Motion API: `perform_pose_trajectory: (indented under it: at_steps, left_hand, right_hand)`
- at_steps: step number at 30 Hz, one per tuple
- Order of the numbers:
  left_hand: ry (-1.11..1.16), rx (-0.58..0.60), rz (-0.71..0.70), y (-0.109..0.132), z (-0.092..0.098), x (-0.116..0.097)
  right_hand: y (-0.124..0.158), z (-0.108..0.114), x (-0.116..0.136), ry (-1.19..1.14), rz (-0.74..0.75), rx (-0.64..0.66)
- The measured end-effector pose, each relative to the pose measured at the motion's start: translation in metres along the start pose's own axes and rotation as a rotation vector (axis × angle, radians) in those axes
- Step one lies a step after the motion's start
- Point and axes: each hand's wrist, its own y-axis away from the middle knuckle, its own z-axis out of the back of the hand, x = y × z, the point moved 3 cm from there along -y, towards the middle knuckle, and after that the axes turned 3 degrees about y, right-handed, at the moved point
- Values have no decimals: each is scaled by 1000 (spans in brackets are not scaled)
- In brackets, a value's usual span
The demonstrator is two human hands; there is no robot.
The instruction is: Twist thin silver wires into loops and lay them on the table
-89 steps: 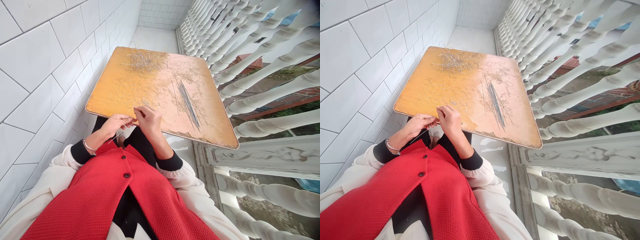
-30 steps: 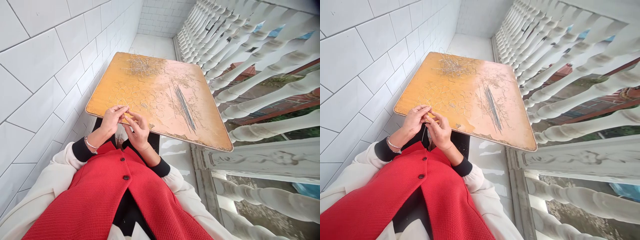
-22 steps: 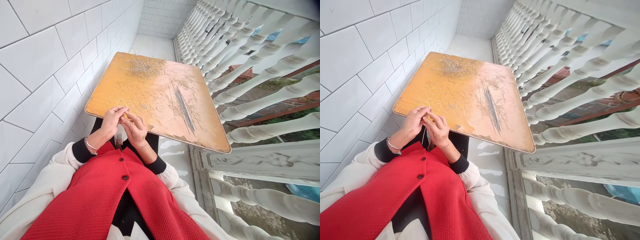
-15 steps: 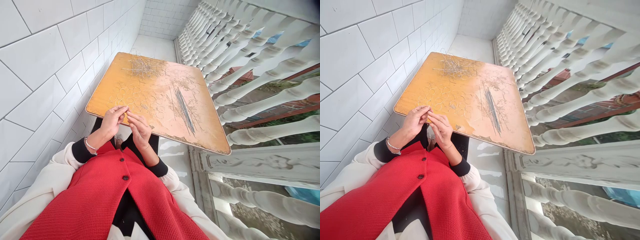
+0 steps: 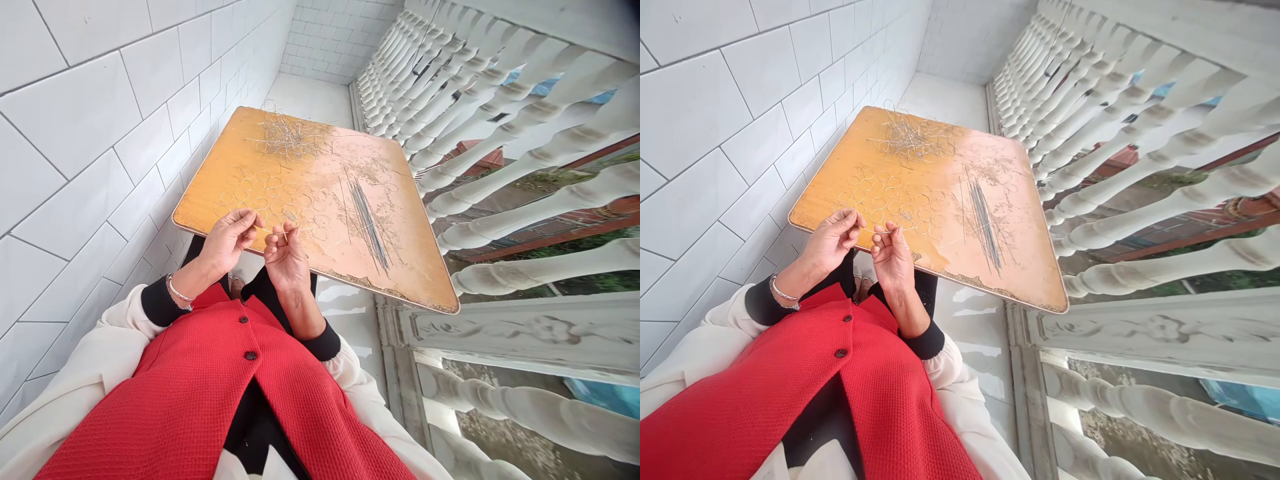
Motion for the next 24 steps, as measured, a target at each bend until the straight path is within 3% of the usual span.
perform_pose_trajectory:
  at_steps: [4, 13, 18, 24]
  left_hand:
    - [-106, 75, 48, 0, 6, 0]
    - [-472, 291, 201, -1, 24, -7]
    - [-600, 327, 230, 2, 26, -10]
    - [-635, 305, 253, 1, 20, -15]
  right_hand:
    - [-1, 2, 10, 35, -59, 9]
    - [5, -1, 40, 340, -135, 348]
    - [10, -5, 39, 544, -55, 423]
    - [17, -10, 43, 1035, 82, 432]
